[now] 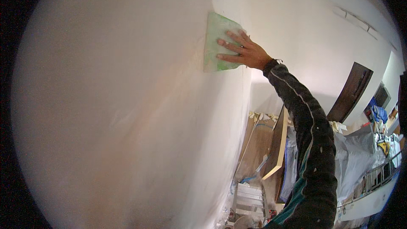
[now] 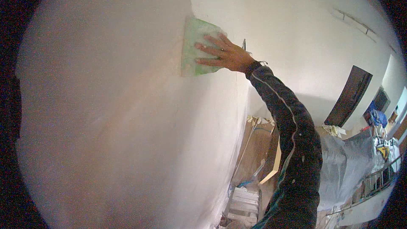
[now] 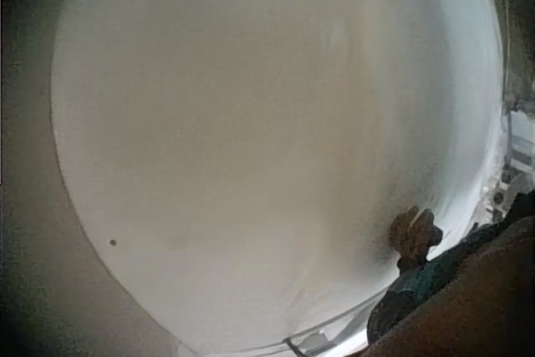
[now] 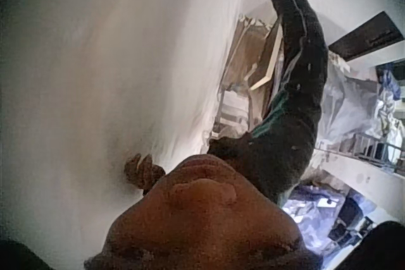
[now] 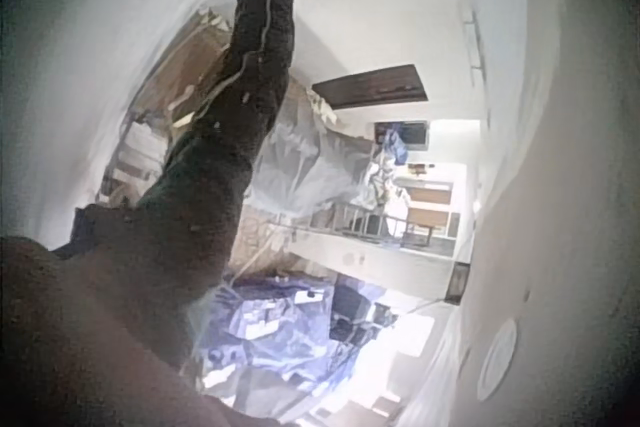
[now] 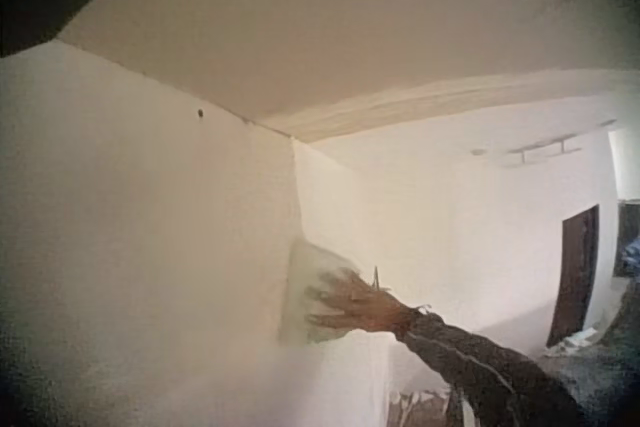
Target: The person applies joint tape along a wall seam by hand, scoops plaster from a bowl onto a flexible spreader, and then applies and smooths the plaster onto the wall and corner using the spreader.
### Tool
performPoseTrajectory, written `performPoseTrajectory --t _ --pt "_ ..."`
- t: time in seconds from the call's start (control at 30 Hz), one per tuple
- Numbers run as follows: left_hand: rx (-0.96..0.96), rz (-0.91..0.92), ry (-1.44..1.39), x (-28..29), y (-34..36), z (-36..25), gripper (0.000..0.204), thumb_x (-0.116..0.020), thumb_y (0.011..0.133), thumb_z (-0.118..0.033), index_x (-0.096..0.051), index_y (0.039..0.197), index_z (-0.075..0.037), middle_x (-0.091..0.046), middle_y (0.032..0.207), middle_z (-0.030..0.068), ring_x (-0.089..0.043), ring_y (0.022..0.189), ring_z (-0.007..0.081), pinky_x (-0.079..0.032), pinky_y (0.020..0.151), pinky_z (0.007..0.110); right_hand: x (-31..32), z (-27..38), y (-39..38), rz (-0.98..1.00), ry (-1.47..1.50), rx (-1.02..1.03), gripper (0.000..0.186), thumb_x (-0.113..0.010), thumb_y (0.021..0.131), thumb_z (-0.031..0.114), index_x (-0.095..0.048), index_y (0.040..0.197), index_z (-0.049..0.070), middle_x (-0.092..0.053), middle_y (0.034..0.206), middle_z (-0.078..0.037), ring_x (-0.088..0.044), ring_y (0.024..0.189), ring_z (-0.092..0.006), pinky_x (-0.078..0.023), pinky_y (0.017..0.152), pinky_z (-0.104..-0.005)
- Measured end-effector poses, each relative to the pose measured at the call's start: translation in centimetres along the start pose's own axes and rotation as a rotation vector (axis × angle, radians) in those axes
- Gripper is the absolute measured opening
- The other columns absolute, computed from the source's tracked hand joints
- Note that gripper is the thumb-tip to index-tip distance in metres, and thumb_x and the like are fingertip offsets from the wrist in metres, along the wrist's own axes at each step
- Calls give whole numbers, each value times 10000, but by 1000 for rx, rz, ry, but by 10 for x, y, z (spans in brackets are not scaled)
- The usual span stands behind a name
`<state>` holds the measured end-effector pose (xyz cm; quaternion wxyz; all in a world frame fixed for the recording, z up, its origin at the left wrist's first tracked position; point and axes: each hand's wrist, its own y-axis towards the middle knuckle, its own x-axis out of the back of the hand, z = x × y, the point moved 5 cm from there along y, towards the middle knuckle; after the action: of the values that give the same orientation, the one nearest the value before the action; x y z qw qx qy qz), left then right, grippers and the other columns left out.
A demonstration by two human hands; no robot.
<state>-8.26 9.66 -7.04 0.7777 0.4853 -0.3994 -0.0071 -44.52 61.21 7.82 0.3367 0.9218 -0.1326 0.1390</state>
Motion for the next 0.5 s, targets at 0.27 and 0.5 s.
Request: performPoseTrajectory --t 0.27,0.5 --pt "51 68 54 -4 -19 -2 291 -469 997 -209 -688 932 -29 -716 825 85 -686 762 314 -513 700 487 -51 -18 12 37 25 138 761 -745 789 119 -465 1446 381 -292 1630 15 -212 1528 -307 -218 1269 -548" --pt "62 99 70 0 -29 -6 277 -473 1000 -204 -683 929 -37 -719 854 73 -687 780 318 -508 726 498 -68 -47 0 184 -23 -17 919 -669 829 21 -241 1589 310 -177 1679 -64 -206 1532 -323 -272 1238 -540"
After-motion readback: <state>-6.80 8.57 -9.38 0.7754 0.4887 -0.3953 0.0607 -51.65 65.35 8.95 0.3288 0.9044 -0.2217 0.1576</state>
